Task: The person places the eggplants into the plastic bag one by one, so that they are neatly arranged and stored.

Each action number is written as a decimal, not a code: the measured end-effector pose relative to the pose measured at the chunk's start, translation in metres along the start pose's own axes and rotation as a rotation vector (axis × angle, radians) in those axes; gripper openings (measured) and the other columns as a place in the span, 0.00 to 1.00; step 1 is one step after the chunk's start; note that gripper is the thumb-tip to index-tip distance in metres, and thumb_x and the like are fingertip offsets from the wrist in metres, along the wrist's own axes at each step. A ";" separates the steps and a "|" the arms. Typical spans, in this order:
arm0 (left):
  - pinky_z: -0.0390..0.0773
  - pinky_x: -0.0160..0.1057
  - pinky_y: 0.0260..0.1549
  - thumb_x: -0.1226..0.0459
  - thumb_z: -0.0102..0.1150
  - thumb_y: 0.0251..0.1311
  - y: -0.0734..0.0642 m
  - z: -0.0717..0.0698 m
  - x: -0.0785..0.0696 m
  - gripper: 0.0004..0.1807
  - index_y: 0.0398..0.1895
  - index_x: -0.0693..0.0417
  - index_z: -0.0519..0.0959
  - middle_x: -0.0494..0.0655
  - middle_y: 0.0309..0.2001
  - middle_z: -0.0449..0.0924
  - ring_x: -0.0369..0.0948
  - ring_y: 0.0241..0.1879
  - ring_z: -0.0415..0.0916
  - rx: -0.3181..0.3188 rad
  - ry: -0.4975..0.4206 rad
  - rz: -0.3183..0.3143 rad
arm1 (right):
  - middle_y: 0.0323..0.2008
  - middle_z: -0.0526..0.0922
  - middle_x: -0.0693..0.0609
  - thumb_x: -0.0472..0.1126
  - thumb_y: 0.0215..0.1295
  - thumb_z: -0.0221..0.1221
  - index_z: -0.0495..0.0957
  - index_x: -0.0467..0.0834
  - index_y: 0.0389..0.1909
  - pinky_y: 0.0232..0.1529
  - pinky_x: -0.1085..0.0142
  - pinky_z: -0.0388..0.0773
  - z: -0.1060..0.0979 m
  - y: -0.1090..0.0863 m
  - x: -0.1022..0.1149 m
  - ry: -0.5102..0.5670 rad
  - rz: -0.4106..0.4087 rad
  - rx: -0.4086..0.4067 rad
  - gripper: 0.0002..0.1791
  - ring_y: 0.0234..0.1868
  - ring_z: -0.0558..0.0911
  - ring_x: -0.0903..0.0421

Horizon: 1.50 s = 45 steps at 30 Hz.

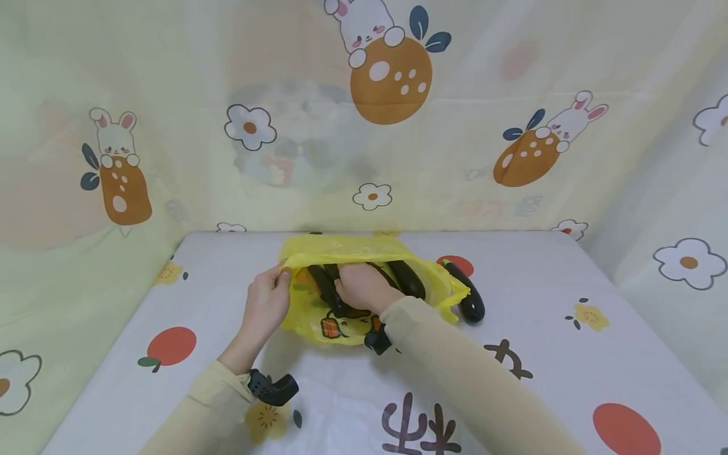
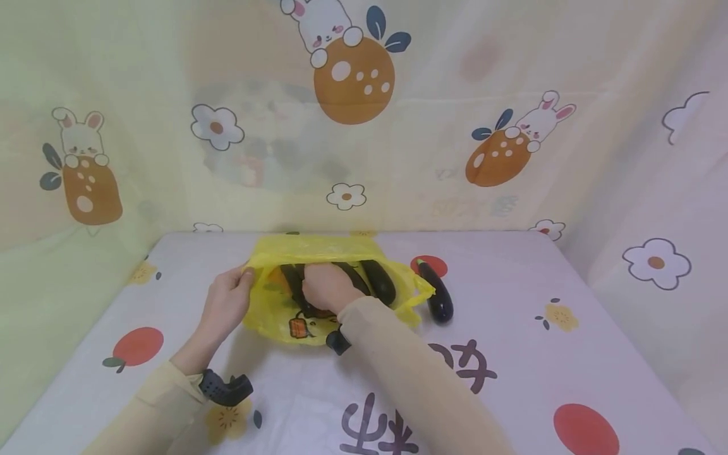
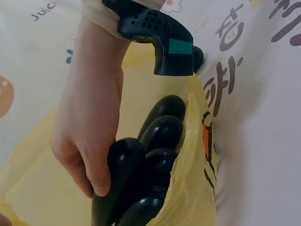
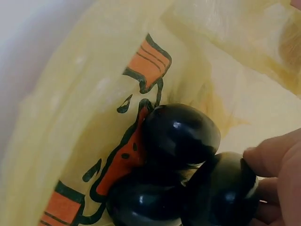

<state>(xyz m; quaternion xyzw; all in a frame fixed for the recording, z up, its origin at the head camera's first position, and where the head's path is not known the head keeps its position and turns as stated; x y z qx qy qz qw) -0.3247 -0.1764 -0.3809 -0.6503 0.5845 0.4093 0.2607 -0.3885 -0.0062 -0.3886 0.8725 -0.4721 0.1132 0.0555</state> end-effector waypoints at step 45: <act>0.58 0.31 0.14 0.62 0.41 0.80 -0.002 0.005 -0.004 0.23 0.67 0.66 0.75 0.56 0.69 0.76 0.34 0.14 0.53 0.020 0.010 0.016 | 0.68 0.76 0.34 0.40 0.74 0.60 0.70 0.34 0.70 0.61 0.47 0.78 -0.078 -0.161 -0.191 0.384 0.185 -0.222 0.28 0.65 0.78 0.36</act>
Point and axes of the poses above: each hand's wrist, its own y-axis towards the middle knuckle, its own z-axis out of the palm, x = y × z, the point moved 3 cm from there along y, towards the middle knuckle
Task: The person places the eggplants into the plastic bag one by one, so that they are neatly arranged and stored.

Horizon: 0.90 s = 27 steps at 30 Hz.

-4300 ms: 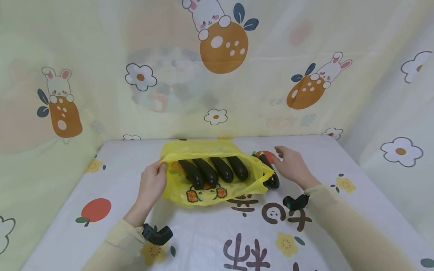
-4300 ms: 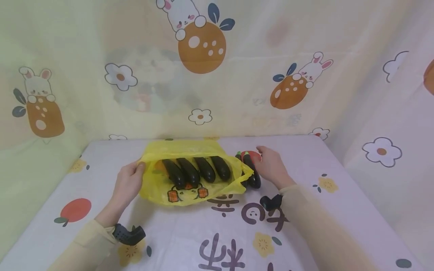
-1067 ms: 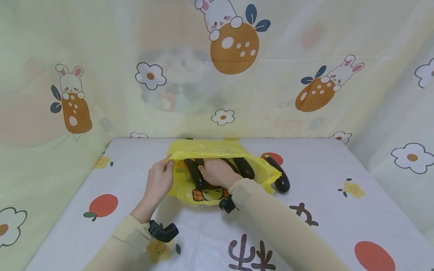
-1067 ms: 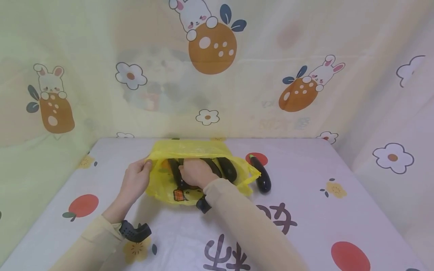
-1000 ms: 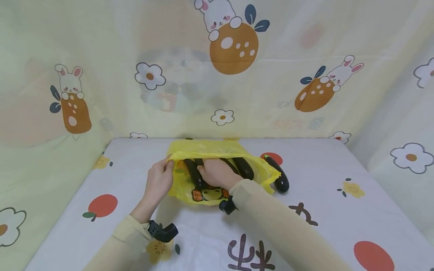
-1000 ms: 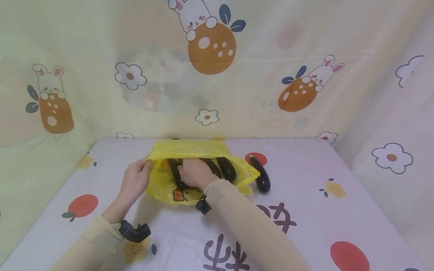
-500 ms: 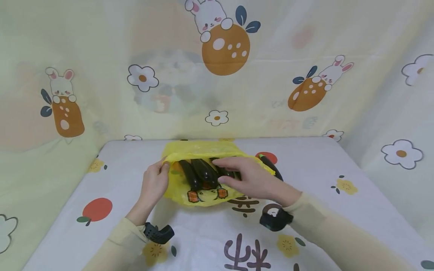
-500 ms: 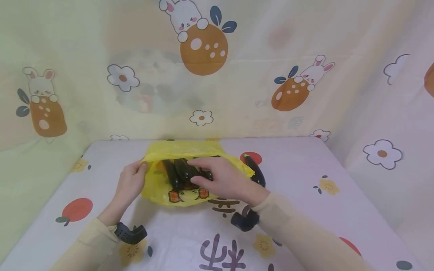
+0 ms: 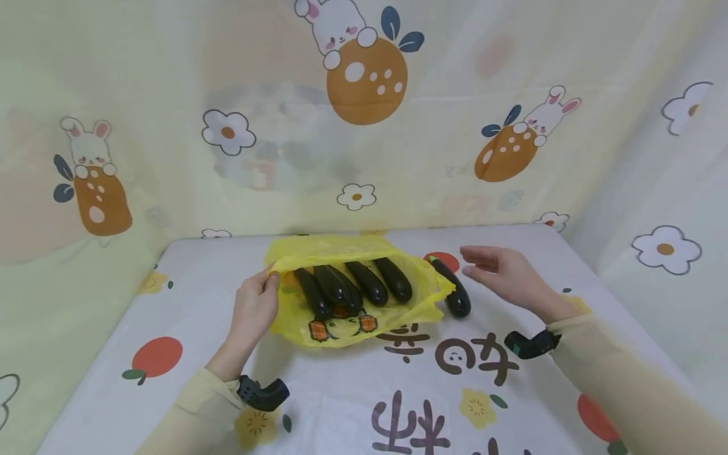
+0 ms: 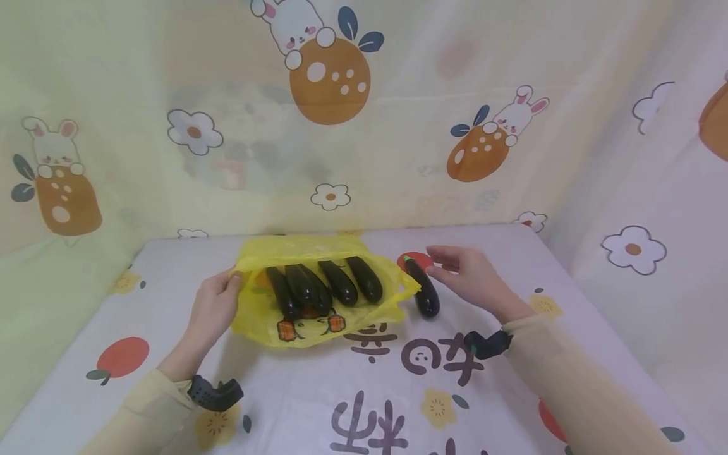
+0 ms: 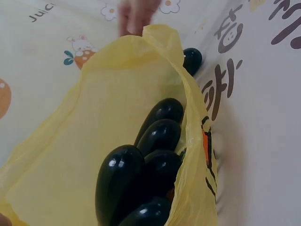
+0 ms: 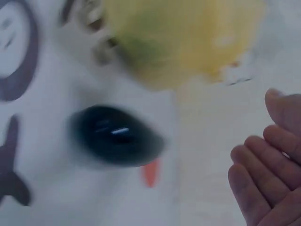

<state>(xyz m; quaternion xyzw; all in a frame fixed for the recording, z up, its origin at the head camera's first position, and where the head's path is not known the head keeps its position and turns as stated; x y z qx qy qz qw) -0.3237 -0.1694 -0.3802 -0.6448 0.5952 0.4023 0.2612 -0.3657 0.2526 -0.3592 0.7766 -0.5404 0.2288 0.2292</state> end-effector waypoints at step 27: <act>0.58 0.31 0.14 0.63 0.41 0.79 -0.002 -0.001 0.002 0.23 0.70 0.65 0.72 0.63 0.60 0.81 0.35 0.14 0.53 -0.011 0.009 0.008 | 0.60 0.76 0.23 0.42 0.72 0.57 0.61 0.24 0.72 0.39 0.56 0.83 0.044 0.010 -0.029 -0.129 0.123 -0.052 0.35 0.47 0.82 0.39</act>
Point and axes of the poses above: each hand's wrist, its own y-axis towards the middle knuckle, its own z-axis out of the palm, x = y × z, the point moved 3 cm from there along y, towards the middle knuckle
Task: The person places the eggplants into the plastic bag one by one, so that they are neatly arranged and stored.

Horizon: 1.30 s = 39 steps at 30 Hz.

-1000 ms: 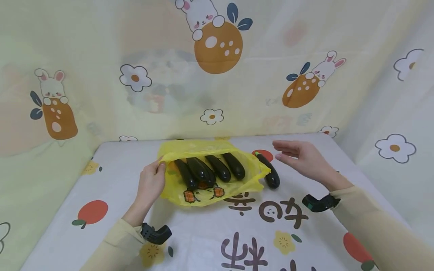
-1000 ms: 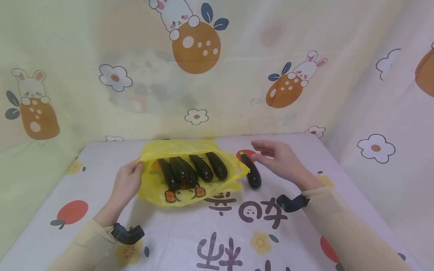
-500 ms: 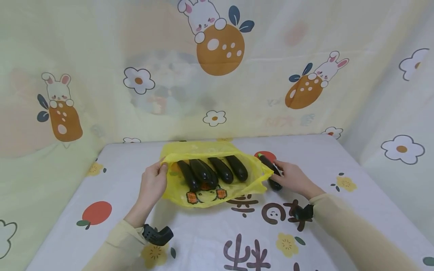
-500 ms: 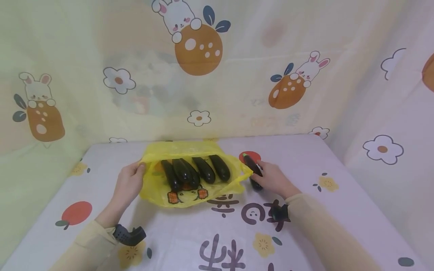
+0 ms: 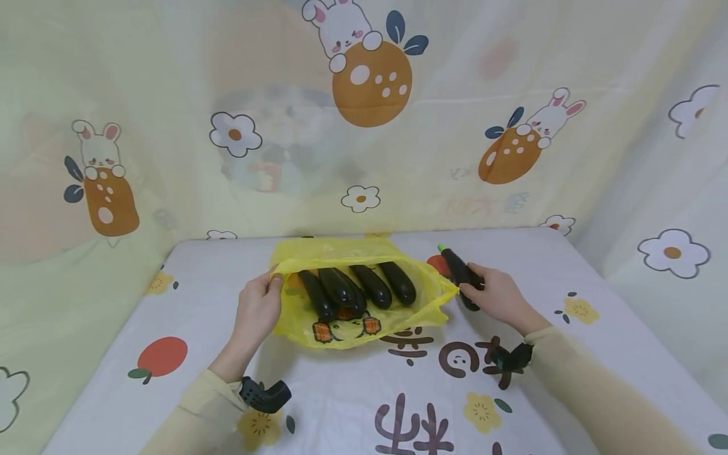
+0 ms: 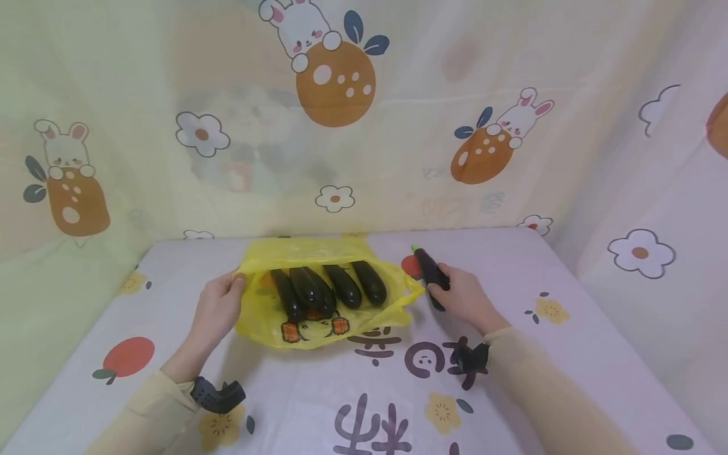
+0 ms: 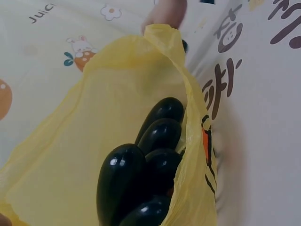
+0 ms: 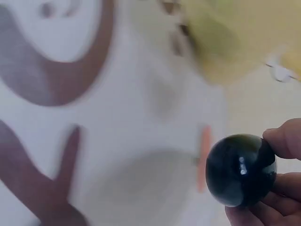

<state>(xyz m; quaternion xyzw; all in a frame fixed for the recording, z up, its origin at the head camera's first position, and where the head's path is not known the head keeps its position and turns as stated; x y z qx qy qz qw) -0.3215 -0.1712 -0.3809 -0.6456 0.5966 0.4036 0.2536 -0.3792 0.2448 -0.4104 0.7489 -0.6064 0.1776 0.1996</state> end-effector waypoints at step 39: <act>0.57 0.30 0.11 0.63 0.42 0.79 0.004 -0.006 0.005 0.22 0.65 0.70 0.75 0.58 0.71 0.72 0.34 0.11 0.52 0.001 -0.049 0.028 | 0.23 0.74 0.54 0.41 0.70 0.59 0.73 0.41 0.68 0.26 0.68 0.70 0.066 0.039 0.161 -0.097 -0.258 0.234 0.26 0.18 0.69 0.61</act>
Point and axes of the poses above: each hand's wrist, its own y-axis towards the middle knuckle, its own z-axis out of the palm, x = y × z, the point moved 3 cm from there along y, towards the middle knuckle
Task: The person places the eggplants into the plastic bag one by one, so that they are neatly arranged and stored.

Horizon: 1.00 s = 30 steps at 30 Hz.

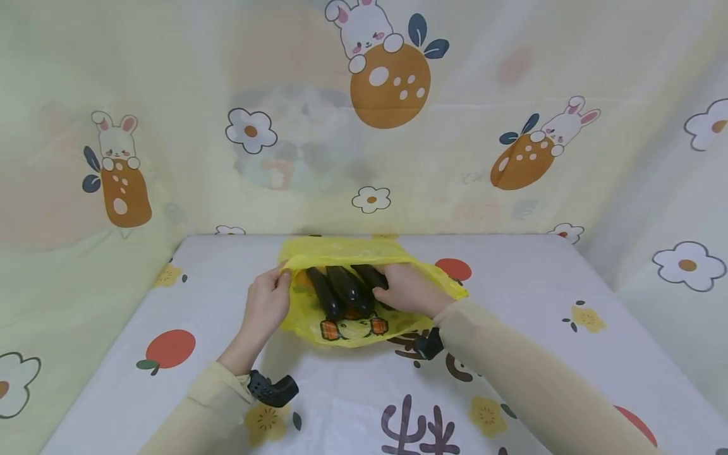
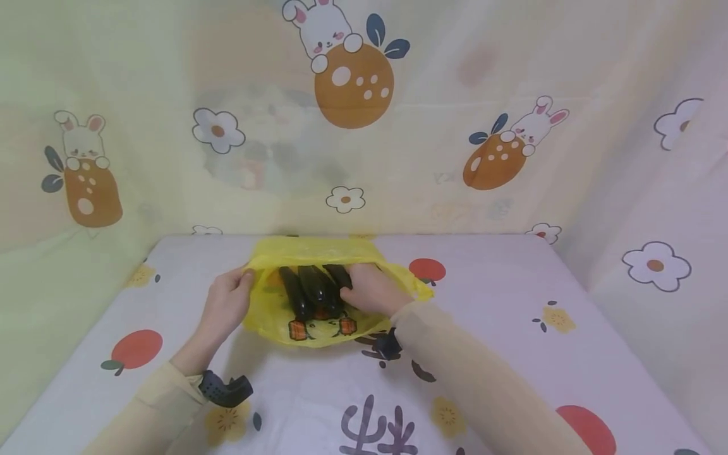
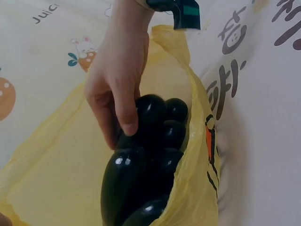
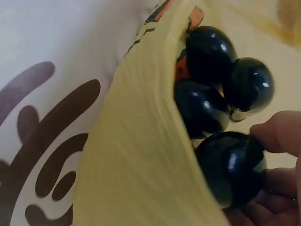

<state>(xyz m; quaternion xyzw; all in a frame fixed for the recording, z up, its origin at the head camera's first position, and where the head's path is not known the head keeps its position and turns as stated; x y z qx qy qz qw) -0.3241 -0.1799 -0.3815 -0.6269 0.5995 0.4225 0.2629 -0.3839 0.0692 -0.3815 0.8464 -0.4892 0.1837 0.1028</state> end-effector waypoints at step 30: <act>0.57 0.30 0.12 0.62 0.41 0.79 0.000 -0.001 0.001 0.24 0.70 0.67 0.71 0.63 0.60 0.80 0.34 0.12 0.52 0.002 0.014 -0.007 | 0.74 0.69 0.38 0.46 0.76 0.58 0.62 0.32 0.75 0.72 0.47 0.68 -0.010 -0.034 0.011 0.049 -0.093 0.006 0.35 0.74 0.69 0.41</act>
Point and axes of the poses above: each hand's wrist, its own y-axis towards the middle knuckle, its own z-axis out of the palm, x = y × z, the point moved 3 cm from there along y, towards the middle knuckle
